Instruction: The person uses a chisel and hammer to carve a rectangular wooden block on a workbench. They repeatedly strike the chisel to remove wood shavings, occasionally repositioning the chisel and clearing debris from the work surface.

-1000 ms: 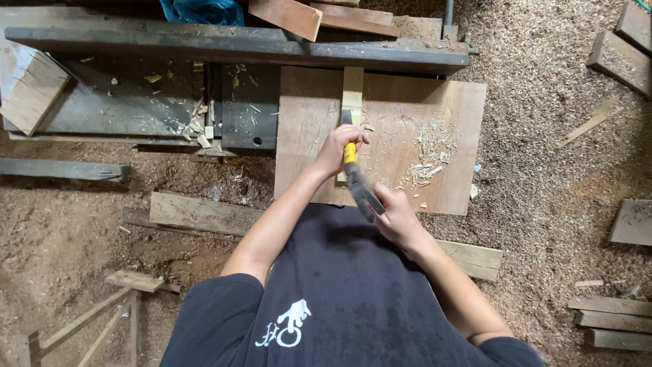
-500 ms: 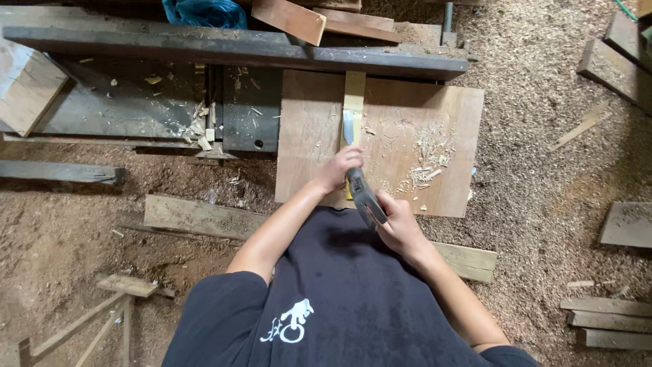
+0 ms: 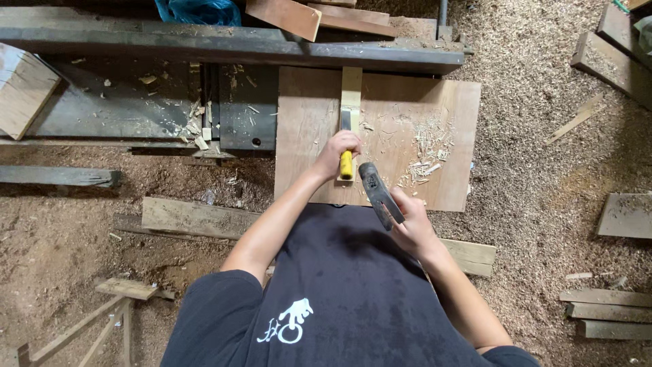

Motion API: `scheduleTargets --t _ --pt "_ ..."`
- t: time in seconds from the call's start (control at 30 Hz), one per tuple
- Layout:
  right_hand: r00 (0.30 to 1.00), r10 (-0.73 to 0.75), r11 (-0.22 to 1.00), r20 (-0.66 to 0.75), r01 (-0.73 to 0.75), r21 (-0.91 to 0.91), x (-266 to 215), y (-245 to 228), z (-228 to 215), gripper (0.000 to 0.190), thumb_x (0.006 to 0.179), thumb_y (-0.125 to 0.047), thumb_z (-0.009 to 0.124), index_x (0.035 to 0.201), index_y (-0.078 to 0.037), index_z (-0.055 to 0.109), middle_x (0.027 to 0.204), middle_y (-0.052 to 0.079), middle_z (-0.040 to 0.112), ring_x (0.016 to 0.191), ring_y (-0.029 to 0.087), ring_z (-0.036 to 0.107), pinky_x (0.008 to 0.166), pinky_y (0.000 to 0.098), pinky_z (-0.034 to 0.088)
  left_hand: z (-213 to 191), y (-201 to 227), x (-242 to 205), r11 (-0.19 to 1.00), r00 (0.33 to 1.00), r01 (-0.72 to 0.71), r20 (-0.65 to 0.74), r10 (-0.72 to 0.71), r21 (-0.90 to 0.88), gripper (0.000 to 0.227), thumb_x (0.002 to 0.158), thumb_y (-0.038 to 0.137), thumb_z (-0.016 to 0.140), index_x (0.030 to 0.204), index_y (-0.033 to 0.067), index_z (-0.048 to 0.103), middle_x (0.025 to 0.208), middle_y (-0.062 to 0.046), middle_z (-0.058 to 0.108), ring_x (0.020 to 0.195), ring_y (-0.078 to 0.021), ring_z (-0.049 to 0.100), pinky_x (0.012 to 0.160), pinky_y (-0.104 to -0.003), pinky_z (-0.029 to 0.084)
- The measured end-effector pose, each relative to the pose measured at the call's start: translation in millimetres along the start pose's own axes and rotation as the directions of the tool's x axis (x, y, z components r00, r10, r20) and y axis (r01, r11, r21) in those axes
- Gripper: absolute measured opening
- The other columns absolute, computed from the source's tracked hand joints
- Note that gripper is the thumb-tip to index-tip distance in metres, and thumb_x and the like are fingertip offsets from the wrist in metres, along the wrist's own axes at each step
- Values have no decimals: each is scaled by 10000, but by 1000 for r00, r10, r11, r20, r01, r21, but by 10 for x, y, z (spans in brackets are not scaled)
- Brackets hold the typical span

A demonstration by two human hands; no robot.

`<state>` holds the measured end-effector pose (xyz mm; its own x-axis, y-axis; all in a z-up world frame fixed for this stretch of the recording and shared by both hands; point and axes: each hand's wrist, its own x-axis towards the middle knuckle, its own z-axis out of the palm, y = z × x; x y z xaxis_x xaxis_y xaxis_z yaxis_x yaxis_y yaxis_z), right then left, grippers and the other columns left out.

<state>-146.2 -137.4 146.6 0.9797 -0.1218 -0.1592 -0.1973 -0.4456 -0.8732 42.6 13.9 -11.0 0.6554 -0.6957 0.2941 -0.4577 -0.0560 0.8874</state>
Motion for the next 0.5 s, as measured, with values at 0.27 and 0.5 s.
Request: scheduleTargets --t 0.27,0.5 --pt "992 -44 994 114 32 105 170 -135 81 200 951 -201 652 911 -22 573 660 127 554 569 254 517 554 335 465 -144 45 195 996 998 69 16 -68 -63 129 730 -9 677 728 23 552 754 -76 617 813 -231 602 757 -334 494" --pt "961 -237 967 143 219 131 371 -251 219 203 946 -220 651 919 -33 578 687 167 581 592 258 621 582 348 494 -159 24 217 961 985 171 25 -170 -218 75 796 -4 631 758 29 576 816 -62 623 838 -194 609 713 -309 536"
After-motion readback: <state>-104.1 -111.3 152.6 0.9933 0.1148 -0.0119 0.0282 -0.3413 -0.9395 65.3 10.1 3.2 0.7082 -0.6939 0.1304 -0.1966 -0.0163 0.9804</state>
